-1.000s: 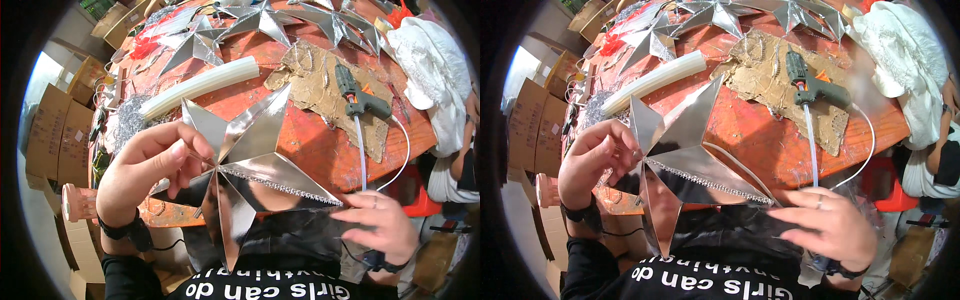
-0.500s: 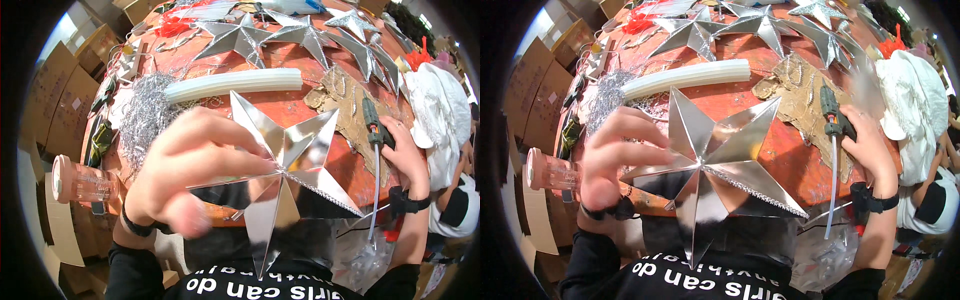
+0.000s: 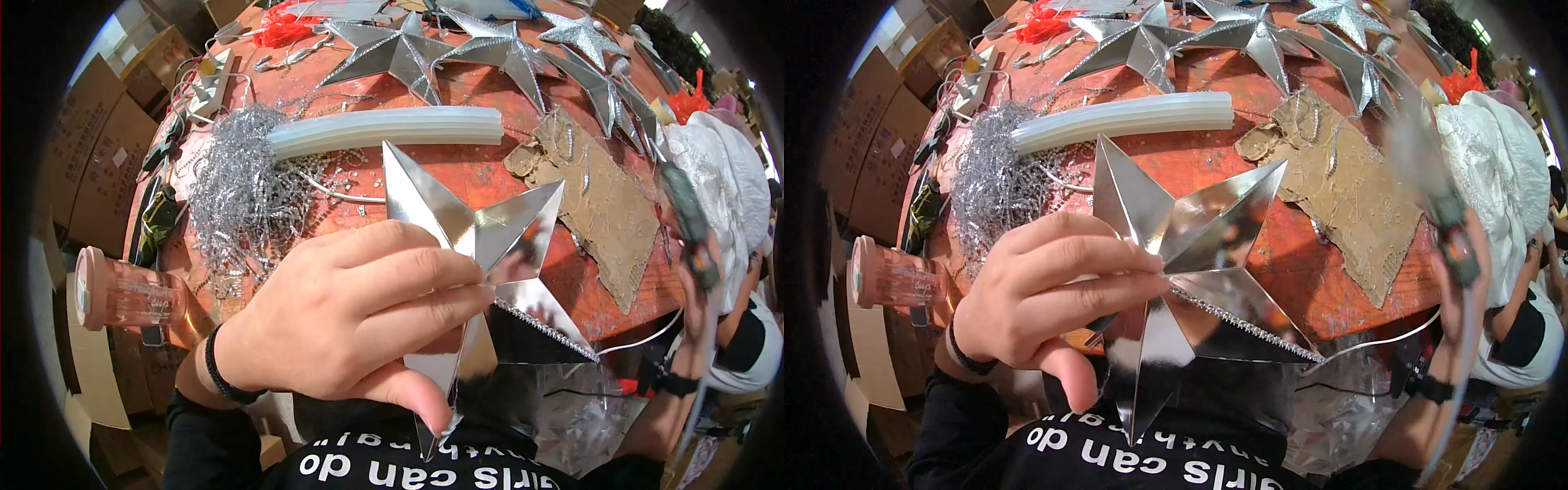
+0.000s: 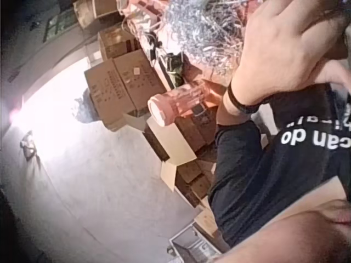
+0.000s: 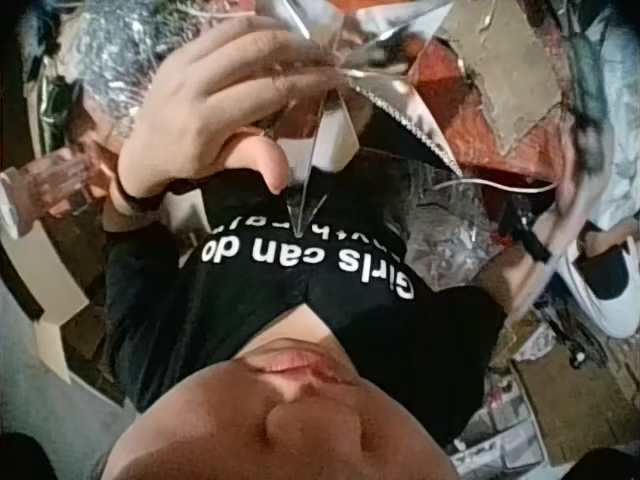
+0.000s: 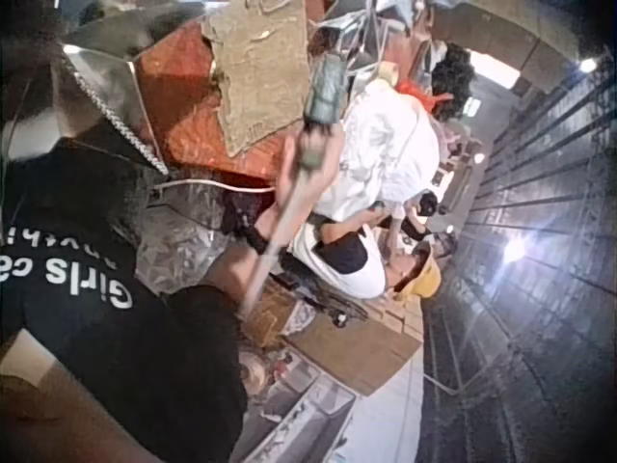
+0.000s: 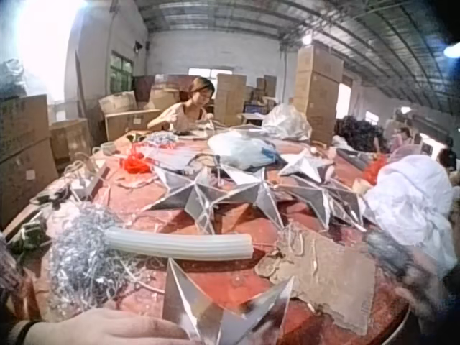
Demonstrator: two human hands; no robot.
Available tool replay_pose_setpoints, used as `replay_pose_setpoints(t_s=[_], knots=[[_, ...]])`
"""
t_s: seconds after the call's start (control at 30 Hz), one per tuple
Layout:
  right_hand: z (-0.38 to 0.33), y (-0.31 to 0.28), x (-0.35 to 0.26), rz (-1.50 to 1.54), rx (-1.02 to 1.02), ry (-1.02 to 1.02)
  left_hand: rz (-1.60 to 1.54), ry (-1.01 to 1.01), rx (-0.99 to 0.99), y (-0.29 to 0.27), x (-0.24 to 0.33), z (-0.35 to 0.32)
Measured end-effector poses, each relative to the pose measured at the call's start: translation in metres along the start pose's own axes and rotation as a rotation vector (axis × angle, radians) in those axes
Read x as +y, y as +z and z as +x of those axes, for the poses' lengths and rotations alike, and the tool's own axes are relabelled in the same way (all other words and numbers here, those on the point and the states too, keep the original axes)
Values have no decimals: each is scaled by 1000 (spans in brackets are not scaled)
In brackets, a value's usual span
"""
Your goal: The person is decorating a silver star-shaped object by applying a hot glue gun to its edges and attaching a silver beaded chain. They repeatedly pick up the star, apply glue, and press the chain onto the surface, working on different points of the star throughout the clip.
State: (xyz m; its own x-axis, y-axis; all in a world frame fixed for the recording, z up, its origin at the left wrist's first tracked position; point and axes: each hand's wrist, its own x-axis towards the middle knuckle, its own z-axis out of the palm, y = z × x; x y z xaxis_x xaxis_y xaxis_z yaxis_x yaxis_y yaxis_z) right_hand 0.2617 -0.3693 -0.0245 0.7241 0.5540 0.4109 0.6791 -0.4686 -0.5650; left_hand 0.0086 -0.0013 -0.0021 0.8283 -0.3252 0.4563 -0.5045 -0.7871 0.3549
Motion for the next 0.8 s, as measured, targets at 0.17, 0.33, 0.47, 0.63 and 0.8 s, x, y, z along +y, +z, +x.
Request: replay_pose_setpoints(t_s=[0.17,0.33,0.47,0.63,0.8], knots=[[-18,28,-102,446,-162,2,-102,-7,58,5,-5,1],[-26,66,-164,417,-165,66,-114,-38,64,7,-7,-3],[-25,79,-140,247,-265,-171,-173,-114,45,6,-3,-4],[-22,78,-145,205,-318,-205,-199,-127,58,7,-2,-4],[-23,78,-145,274,-338,-99,-310,-179,120,6,-2,-4]])
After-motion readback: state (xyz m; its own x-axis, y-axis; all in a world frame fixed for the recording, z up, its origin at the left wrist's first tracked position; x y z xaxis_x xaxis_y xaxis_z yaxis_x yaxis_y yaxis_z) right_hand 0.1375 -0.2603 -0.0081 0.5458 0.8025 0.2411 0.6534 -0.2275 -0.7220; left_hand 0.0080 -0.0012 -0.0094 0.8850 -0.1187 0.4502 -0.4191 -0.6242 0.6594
